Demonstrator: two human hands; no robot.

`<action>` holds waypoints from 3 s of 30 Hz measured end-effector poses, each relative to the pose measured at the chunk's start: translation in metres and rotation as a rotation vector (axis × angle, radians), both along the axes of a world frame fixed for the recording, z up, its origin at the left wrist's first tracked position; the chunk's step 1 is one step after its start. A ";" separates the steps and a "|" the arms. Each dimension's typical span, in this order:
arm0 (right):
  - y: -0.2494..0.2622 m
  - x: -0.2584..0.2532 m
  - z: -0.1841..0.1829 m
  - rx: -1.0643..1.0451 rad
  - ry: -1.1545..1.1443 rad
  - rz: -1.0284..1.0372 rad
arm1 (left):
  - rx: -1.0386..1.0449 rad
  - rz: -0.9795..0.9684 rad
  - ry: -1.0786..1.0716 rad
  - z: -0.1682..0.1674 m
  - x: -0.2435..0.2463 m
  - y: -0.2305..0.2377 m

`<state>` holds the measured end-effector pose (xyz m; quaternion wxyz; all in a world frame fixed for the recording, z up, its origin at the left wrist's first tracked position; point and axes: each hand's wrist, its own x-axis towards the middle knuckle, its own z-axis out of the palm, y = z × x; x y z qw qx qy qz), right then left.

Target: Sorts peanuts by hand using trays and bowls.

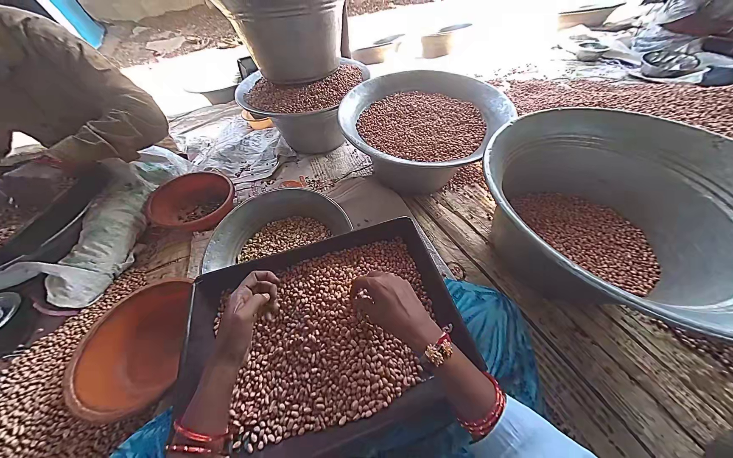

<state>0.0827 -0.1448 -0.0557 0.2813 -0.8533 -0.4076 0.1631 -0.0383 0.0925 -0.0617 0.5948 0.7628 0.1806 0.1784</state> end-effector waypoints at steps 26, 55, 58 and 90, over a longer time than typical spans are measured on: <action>-0.010 -0.064 -0.010 -0.165 -0.007 0.027 | 0.679 0.053 0.419 -0.008 -0.060 -0.044; -0.025 -0.050 0.003 -0.133 -0.021 -0.033 | 0.713 -0.237 0.801 -0.017 -0.113 -0.037; -0.016 -0.053 -0.005 -0.178 -0.049 -0.014 | 0.719 -0.234 0.828 -0.019 -0.114 -0.040; -0.013 -0.084 -0.002 -0.106 0.276 0.094 | 0.984 0.001 0.510 -0.031 -0.089 -0.023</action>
